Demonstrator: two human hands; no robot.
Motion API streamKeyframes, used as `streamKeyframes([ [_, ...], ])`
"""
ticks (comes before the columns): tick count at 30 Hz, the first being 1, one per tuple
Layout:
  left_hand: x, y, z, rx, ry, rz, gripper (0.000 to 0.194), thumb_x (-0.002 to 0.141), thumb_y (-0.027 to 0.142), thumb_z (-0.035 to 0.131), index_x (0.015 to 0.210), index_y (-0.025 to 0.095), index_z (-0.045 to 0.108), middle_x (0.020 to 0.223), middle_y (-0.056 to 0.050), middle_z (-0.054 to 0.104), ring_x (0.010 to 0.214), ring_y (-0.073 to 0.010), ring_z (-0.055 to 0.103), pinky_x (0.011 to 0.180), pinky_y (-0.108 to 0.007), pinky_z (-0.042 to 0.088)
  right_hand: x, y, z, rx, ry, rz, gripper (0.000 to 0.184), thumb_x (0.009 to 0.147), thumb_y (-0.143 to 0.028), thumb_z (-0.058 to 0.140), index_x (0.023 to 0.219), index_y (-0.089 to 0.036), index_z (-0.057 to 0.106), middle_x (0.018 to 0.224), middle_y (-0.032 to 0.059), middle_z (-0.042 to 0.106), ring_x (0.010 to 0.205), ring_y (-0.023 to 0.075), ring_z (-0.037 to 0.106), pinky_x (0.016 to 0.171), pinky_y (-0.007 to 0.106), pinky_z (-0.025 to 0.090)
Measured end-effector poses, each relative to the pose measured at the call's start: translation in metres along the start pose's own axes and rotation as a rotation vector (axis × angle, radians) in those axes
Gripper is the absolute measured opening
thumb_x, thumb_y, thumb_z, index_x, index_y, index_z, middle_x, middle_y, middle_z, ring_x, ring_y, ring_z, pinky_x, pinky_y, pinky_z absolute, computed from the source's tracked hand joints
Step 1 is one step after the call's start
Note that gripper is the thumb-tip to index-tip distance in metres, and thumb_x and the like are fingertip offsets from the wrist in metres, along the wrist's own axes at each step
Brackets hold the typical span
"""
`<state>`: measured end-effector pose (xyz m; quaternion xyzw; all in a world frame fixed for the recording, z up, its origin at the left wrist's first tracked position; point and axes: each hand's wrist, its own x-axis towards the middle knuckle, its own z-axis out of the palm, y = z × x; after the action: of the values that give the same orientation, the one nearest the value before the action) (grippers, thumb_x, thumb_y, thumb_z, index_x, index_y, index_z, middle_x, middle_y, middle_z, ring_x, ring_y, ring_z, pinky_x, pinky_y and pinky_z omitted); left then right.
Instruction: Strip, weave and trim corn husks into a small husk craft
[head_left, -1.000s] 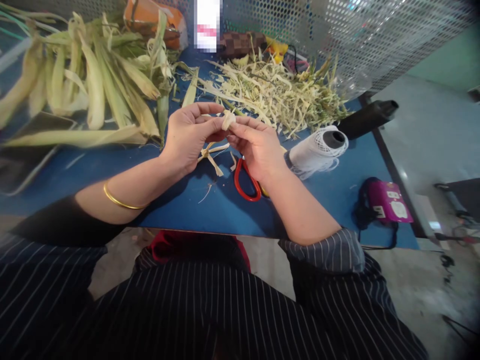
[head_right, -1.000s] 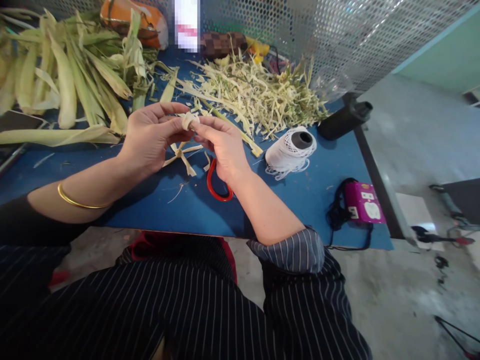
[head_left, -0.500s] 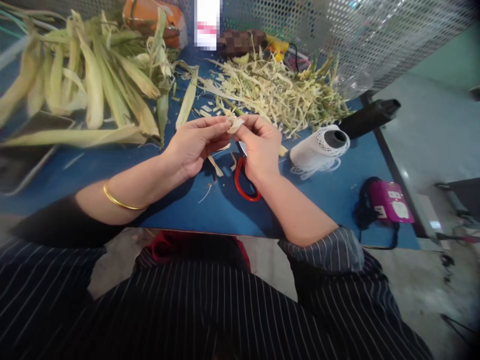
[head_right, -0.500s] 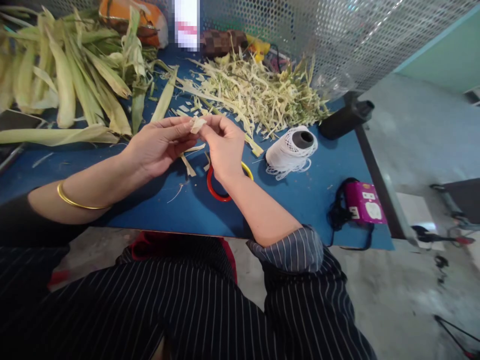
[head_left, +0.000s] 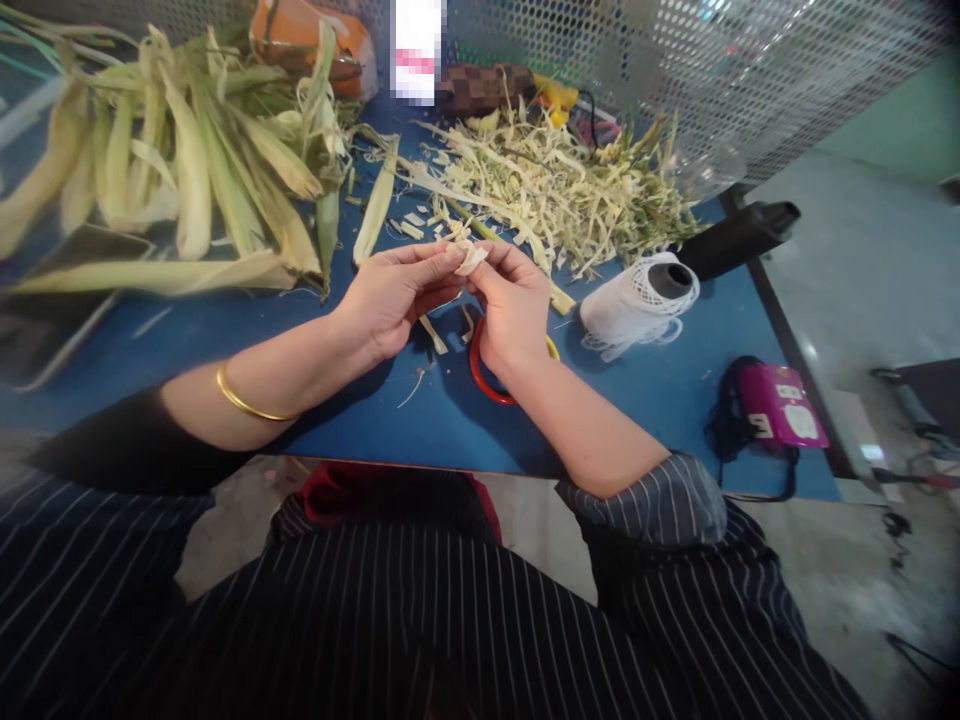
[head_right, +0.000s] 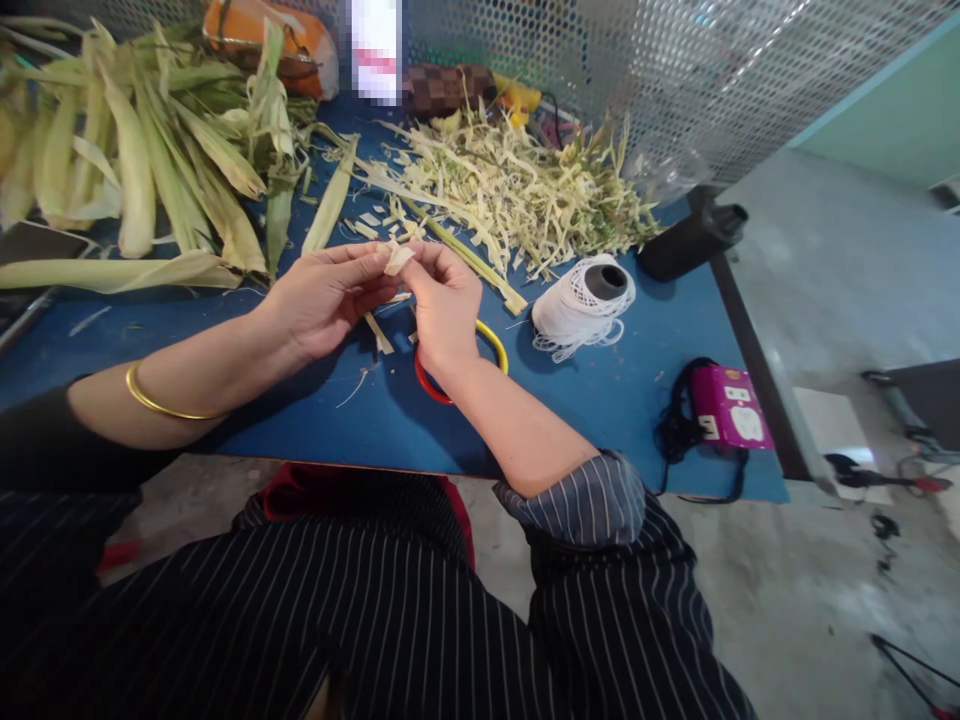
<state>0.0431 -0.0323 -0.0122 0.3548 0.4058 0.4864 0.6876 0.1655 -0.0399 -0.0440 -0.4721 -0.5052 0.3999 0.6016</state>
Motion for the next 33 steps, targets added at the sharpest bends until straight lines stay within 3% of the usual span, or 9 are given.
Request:
streamKeyframes([
  [10,-0.009,0.014,0.006,0.234,0.083,0.144,0.013,0.069,0.019,0.081,0.071,0.013,0.069,0.066,-0.001,0.068,0.058,-0.0095,0.065,0.055,-0.019,0.050,0.008,-0.021,-0.010,-0.059,-0.085,-0.084,0.027,0.087,-0.050,0.059,0.086,-0.023,0.060,0.080,-0.0012,0.059,0.073,0.0107,0.058,0.070,0.027,0.051],
  [16,-0.007,0.019,0.003,0.204,0.072,0.090,0.013,0.070,0.017,0.079,0.070,0.013,0.066,0.063,-0.001,0.066,0.059,-0.0119,0.067,0.055,-0.020,0.052,0.019,-0.019,-0.020,-0.046,0.027,-0.029,0.028,0.088,-0.050,0.057,0.088,-0.022,0.059,0.072,-0.0031,0.056,0.064,0.0085,0.058,0.064,0.024,0.050],
  [22,-0.006,0.021,0.003,0.154,0.028,0.054,0.013,0.070,0.018,0.078,0.071,0.014,0.066,0.065,-0.002,0.068,0.065,-0.0133,0.070,0.061,-0.021,0.055,0.024,-0.016,-0.019,-0.159,0.012,0.047,0.024,0.090,-0.045,0.054,0.086,-0.021,0.057,0.072,-0.0025,0.058,0.059,0.0088,0.058,0.062,0.025,0.050],
  [25,-0.004,0.021,0.000,0.153,0.048,0.042,0.012,0.070,0.018,0.077,0.070,0.013,0.066,0.064,-0.003,0.068,0.066,-0.0134,0.070,0.060,-0.021,0.055,0.028,-0.021,-0.029,-0.387,-0.048,0.058,0.020,0.091,-0.037,0.051,0.083,-0.019,0.057,0.072,-0.0005,0.060,0.058,0.0111,0.058,0.062,0.028,0.049],
  [28,0.001,0.022,-0.005,0.141,0.084,0.047,0.012,0.069,0.018,0.077,0.069,0.014,0.066,0.065,-0.004,0.069,0.065,-0.0131,0.069,0.058,-0.020,0.054,0.017,-0.038,-0.047,-0.835,-0.110,-0.075,0.013,0.085,-0.031,0.058,0.090,-0.019,0.059,0.076,0.0021,0.062,0.068,0.0161,0.059,0.069,0.032,0.047],
  [30,0.005,0.023,-0.008,0.125,0.106,0.051,0.012,0.068,0.019,0.079,0.069,0.015,0.067,0.065,-0.004,0.070,0.064,-0.0129,0.069,0.056,-0.020,0.054,-0.002,-0.052,-0.058,-1.142,-0.203,-0.088,0.021,0.081,-0.032,0.062,0.095,-0.017,0.060,0.079,0.0063,0.063,0.073,0.0205,0.059,0.070,0.036,0.045],
  [33,0.007,0.025,-0.010,0.106,0.122,0.040,0.014,0.066,0.020,0.081,0.068,0.017,0.067,0.065,-0.004,0.070,0.062,-0.0129,0.068,0.054,-0.021,0.052,-0.036,-0.063,-0.066,-1.400,-0.384,-0.018,0.039,0.078,-0.036,0.060,0.108,-0.011,0.058,0.090,0.0147,0.064,0.077,0.0255,0.060,0.066,0.036,0.043],
])
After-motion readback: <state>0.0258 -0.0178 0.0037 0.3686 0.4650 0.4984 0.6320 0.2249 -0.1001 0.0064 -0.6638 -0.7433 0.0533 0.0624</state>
